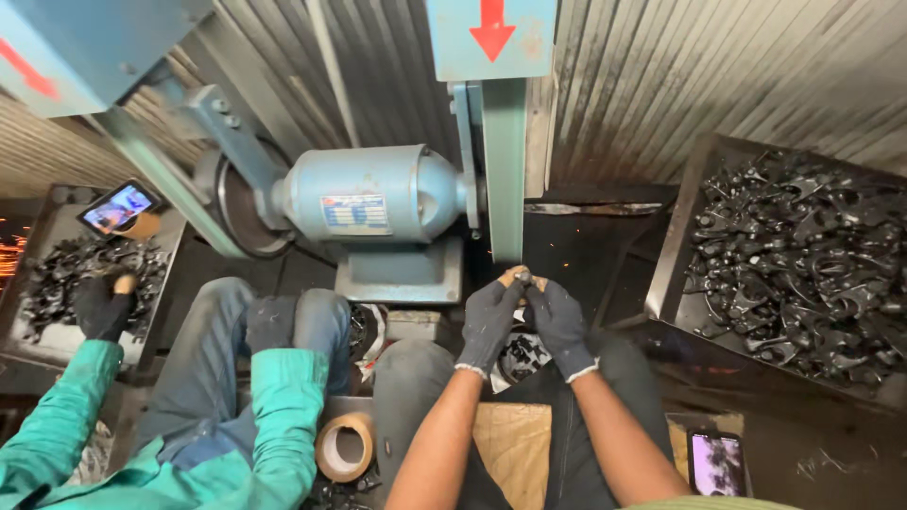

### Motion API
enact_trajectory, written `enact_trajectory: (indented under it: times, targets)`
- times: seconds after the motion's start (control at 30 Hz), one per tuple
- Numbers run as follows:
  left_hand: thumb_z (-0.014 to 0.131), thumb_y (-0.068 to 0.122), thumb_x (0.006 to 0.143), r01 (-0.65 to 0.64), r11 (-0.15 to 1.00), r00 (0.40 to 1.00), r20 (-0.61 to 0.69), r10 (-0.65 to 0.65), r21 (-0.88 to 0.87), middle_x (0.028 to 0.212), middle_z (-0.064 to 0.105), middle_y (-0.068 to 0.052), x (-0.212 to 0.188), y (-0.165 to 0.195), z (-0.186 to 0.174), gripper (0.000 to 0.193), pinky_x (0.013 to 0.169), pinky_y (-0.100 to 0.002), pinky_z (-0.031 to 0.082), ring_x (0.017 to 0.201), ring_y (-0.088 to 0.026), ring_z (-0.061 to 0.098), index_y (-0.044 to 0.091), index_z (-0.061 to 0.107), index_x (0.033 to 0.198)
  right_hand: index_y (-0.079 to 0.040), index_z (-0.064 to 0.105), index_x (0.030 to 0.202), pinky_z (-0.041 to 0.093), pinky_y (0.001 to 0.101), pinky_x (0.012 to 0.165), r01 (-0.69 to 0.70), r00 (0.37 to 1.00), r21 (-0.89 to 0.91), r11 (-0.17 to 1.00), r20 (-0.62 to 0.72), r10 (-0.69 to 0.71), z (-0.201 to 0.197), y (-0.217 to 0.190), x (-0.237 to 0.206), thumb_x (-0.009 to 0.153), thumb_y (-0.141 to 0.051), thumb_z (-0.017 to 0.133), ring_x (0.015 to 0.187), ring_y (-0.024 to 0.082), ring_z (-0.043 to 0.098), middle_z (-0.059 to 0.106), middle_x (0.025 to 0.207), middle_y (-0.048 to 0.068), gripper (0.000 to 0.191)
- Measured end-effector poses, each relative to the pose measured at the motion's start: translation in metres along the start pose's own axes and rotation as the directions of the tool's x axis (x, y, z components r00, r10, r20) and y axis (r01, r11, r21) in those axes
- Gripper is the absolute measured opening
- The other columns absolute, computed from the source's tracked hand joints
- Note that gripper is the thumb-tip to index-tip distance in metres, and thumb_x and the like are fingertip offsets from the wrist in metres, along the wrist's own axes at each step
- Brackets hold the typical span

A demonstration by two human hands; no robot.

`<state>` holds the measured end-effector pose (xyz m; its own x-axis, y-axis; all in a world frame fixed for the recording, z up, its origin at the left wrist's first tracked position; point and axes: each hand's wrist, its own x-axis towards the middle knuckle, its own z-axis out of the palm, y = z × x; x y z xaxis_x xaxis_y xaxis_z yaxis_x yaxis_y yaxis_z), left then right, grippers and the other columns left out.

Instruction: The person repeatedly grinds small metal parts against a belt grinder, holding each piece with gloved hands and rotating it to smooth edges. Finished parts are placed into a nearby metal bin. The process is continuous and repetitive.

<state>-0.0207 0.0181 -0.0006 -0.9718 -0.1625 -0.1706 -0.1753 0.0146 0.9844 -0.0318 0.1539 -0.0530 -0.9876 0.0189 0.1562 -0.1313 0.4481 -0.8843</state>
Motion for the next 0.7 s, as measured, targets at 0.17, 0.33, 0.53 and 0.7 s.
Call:
enact_trajectory:
  times: [0.17,0.33,0.53,0.7]
  targets:
    - [0.068,0.03,0.095,-0.116,0.992,0.993,0.007,0.116,0.048,0.111,0.079,-0.012,-0.022,0.013,-0.02,0.037,0.087,-0.03,0.055,0.1,-0.018,0.073,0.004,0.073,0.12,-0.005,0.071,0.113,0.054,0.0409,0.077,0.187,0.981,0.02,0.982,-0.051,-0.186,0.004,-0.013,-0.021,0.099,-0.025,0.06,0.092,0.036,0.071,0.073,0.1,0.017,0.027]
    - [0.064,0.037,0.094,0.06,0.954,0.982,-0.187,-0.004,0.293,0.099,0.079,-0.014,-0.013,0.022,-0.017,0.037,0.08,-0.033,0.055,0.09,-0.022,0.076,0.008,0.075,0.115,-0.003,0.073,0.107,0.05,0.0358,0.065,-0.408,0.882,0.29,0.866,0.37,0.291,0.008,-0.021,0.006,0.101,-0.026,0.062,0.071,0.018,0.062,0.073,0.084,0.011,0.026]
    - [0.061,0.036,0.094,0.041,0.935,0.97,-0.24,0.048,0.351,0.09,0.074,-0.02,0.01,0.005,0.003,0.036,0.073,-0.04,0.053,0.082,-0.033,0.073,0.003,0.074,0.101,-0.004,0.072,0.101,0.052,0.026,0.069,-0.262,0.943,0.37,0.891,0.296,0.154,0.008,0.006,0.025,0.098,-0.025,0.063,0.076,0.006,0.062,0.072,0.083,0.0,0.024]
    - [0.057,0.04,0.097,0.197,0.864,0.98,-0.109,-0.165,0.462,0.089,0.074,-0.017,0.016,0.019,0.015,0.039,0.078,-0.043,0.053,0.088,-0.034,0.073,0.005,0.074,0.096,0.0,0.072,0.1,0.048,0.0285,0.068,-0.342,0.932,0.376,0.861,0.252,0.26,0.0,0.024,0.024,0.102,-0.025,0.063,0.074,0.01,0.06,0.069,0.082,0.004,0.026]
